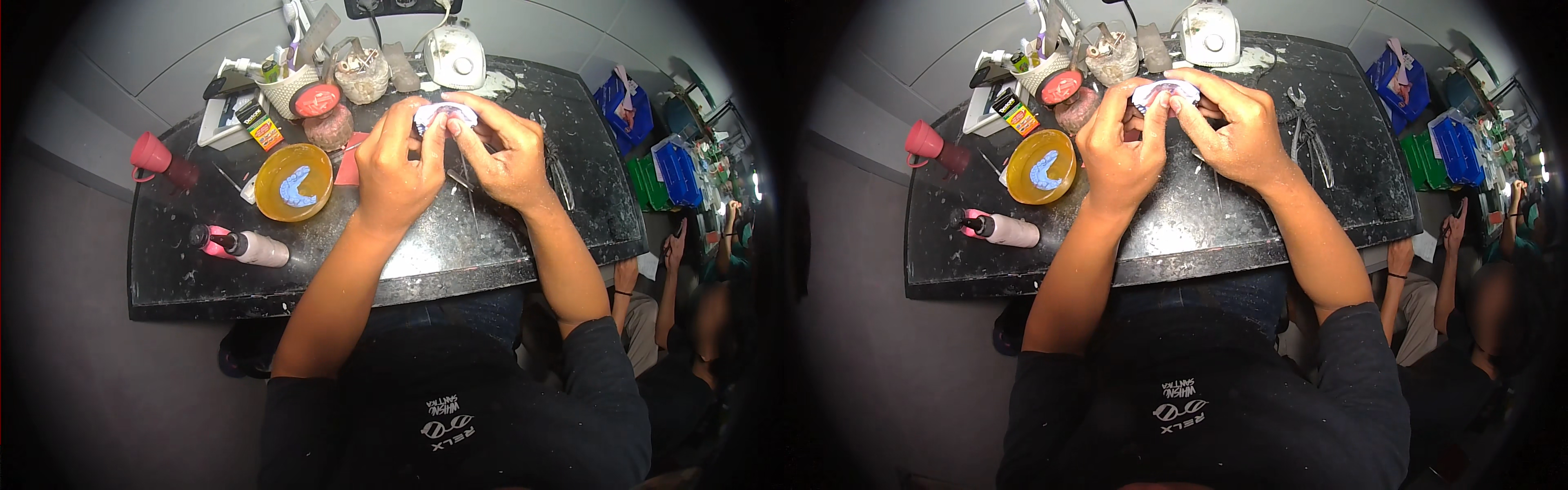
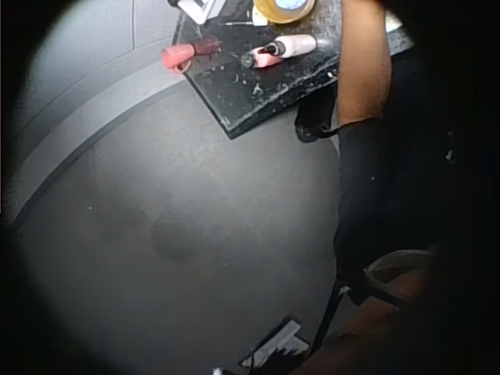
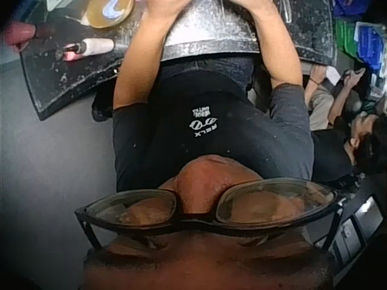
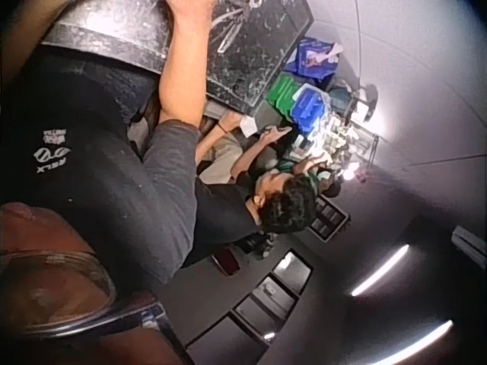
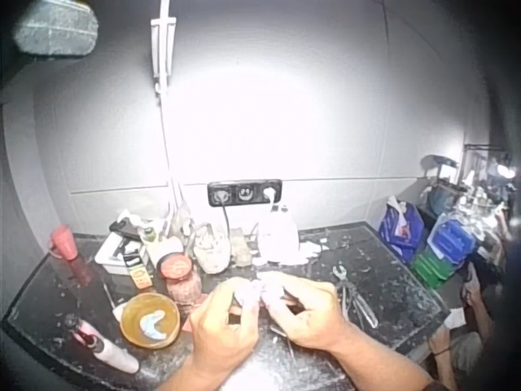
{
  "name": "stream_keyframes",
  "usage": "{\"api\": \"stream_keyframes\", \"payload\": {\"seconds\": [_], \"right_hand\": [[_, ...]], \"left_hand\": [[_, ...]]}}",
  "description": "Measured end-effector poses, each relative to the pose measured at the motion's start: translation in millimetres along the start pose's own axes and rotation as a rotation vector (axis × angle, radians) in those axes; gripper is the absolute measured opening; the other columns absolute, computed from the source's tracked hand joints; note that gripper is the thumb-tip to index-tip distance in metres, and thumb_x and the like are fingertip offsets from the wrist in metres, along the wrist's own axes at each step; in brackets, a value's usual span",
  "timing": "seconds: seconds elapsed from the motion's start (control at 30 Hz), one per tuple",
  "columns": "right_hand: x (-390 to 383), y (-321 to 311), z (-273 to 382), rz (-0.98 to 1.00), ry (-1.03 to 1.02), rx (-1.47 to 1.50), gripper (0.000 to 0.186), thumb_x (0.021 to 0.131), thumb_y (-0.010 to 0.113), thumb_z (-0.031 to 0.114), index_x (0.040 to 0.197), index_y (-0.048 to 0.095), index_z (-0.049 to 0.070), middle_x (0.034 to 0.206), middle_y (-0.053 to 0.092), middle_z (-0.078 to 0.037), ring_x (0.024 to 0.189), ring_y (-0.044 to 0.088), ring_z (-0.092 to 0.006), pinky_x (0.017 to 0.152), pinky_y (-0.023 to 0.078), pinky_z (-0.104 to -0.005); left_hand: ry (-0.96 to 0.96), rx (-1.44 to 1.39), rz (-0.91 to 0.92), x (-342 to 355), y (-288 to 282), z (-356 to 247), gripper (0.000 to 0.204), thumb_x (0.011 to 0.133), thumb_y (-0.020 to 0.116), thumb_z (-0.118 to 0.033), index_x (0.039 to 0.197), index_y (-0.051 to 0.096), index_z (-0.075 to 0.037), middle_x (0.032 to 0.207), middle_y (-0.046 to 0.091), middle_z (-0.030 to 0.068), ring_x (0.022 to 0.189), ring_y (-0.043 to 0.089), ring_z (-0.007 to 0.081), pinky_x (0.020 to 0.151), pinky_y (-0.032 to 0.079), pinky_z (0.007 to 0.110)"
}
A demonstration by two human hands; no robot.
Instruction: The person shapes a dental prosthesis using a rotary hand tool, then fits the dental prosthesis onto a dental model by hand.
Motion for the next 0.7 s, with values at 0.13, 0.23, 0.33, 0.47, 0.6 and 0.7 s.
{"api": "stream_keyframes", "payload": {"seconds": [0.13,0.23,0.33,0.47,0.6,0.7], "right_hand": [[-0.3,0.3,1.4,-0.001,-0.035,-0.029,0.032,0.089,0.072,0.003,0.12,0.068,-0.004,0.106,0.074,-0.017,0.094,0.073,-0.0173,0.078,0.06,-0.0284],[0.7,-0.2,4.1,-0.006,-0.096,-0.083,0.033,0.087,0.073,0.003,0.119,0.069,-0.003,0.107,0.074,-0.017,0.095,0.074,-0.021,0.08,0.06,-0.0305],[1.6,-3.5,6.7,-0.012,-0.158,-0.145,0.033,0.085,0.074,0.002,0.117,0.07,-0.002,0.107,0.074,-0.018,0.095,0.075,-0.0247,0.081,0.059,-0.0325],[1.6,-2.0,6.4,-0.034,-0.187,-0.175,0.03,0.086,0.073,0.002,0.115,0.07,-0.003,0.105,0.074,-0.019,0.094,0.075,-0.0264,0.081,0.059,-0.0334],[1.1,-1.5,5.5,-0.057,-0.183,-0.165,0.029,0.086,0.072,0.003,0.114,0.071,-0.003,0.104,0.074,-0.019,0.093,0.075,-0.0266,0.081,0.059,-0.0335],[0.0,-3.5,6.6,-0.071,-0.188,-0.195,0.028,0.085,0.073,0.003,0.113,0.071,-0.003,0.102,0.075,-0.019,0.09,0.076,-0.0266,0.079,0.059,-0.0331]], "left_hand": [[0.025,-0.012,-0.009,0.2,0.3,2.4,0.016,0.091,0.071,-0.001,0.105,0.065,0.005,0.089,0.072,0.0106,0.073,0.068,0.008,0.06,0.054,0.022],[0.042,-0.038,-0.033,-0.8,1.2,4.8,0.017,0.092,0.071,-0.001,0.107,0.065,0.005,0.088,0.071,0.0103,0.073,0.068,0.0076,0.06,0.054,0.022],[0.049,-0.053,-0.038,-0.1,2.7,2.6,0.017,0.092,0.071,-0.001,0.107,0.065,0.004,0.086,0.071,0.0092,0.072,0.067,0.0068,0.06,0.053,0.022],[0.034,-0.022,-0.013,0.2,-0.5,-1.1,0.019,0.092,0.071,-0.002,0.109,0.066,0.004,0.083,0.07,0.0072,0.07,0.064,0.0054,0.059,0.051,0.02],[0.065,-0.01,-0.014,-0.9,0.5,0.4,0.02,0.092,0.072,-0.003,0.11,0.066,0.004,0.083,0.069,0.0067,0.067,0.062,0.0045,0.057,0.049,0.02],[0.062,-0.019,-0.013,-1.6,2.2,1.7,0.02,0.092,0.072,-0.003,0.11,0.067,0.003,0.083,0.07,0.0068,0.067,0.062,0.0046,0.056,0.049,0.02]]}}
Point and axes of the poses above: each hand's wrist, its own x-axis towards the middle knuckle, its own y-axis out of the palm, z = x × y, the point moved 1 cm from there along x, towards the middle knuckle
